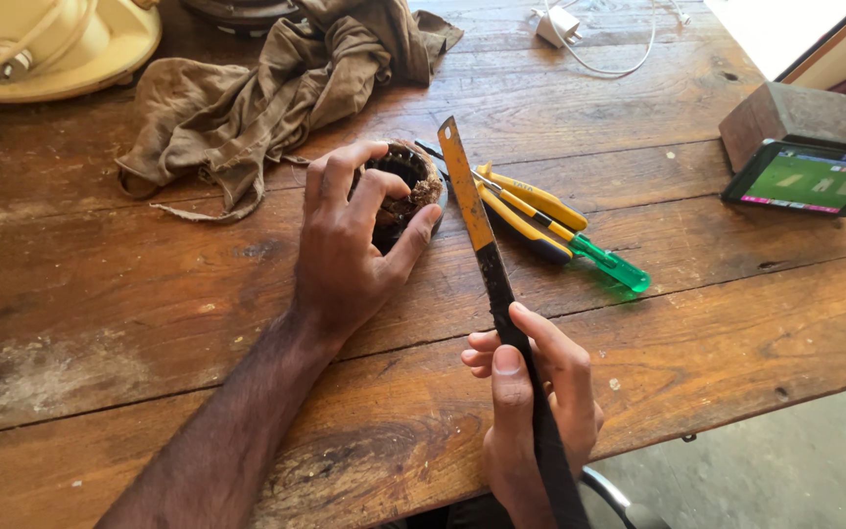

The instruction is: The person holds a small cylindrical metal part with the left hand and files its inner surface with a metal file held in the right hand. The person repeatedly strokes the file inside the part, occasionally rotating the part to access different areas.

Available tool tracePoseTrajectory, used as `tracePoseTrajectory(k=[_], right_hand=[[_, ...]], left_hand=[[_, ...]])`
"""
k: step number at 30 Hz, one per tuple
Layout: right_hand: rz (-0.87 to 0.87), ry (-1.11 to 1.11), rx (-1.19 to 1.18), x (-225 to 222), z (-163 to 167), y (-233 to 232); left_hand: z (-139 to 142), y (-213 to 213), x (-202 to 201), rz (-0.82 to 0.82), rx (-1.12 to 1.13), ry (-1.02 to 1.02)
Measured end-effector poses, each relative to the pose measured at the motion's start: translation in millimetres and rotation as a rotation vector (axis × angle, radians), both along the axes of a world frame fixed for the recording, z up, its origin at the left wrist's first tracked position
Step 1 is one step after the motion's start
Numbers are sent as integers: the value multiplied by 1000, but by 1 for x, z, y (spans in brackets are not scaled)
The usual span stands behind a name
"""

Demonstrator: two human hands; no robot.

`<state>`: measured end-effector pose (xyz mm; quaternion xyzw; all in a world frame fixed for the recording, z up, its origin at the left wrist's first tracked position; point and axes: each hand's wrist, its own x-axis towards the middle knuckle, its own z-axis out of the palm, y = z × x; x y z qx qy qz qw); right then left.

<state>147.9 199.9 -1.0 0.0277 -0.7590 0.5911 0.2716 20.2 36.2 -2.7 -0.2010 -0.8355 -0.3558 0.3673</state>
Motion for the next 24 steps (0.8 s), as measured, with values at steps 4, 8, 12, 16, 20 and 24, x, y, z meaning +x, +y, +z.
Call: tracePoseTrajectory(k=[4,8,12,16,20,24], right_hand=[[3,-6,-7,0,-1,2],[15,-10,-3,-1,-2,5],[27,-7,-28,-1,-3,6],[39,-6,-44,-1,-5,7],[41,-2,-35,-2,-5,7],[28,-6,-30,-1,-3,5]], left_hand=[[-2,1,-1,-3,5,-13],[-1,2,-2,-14,4,-25],[-1,3,-2,-12,1,-36],[-2,3,-2,-28,11,-49],[-1,3,-3,-34,21,-58],[1,3,0,5,1,-29]])
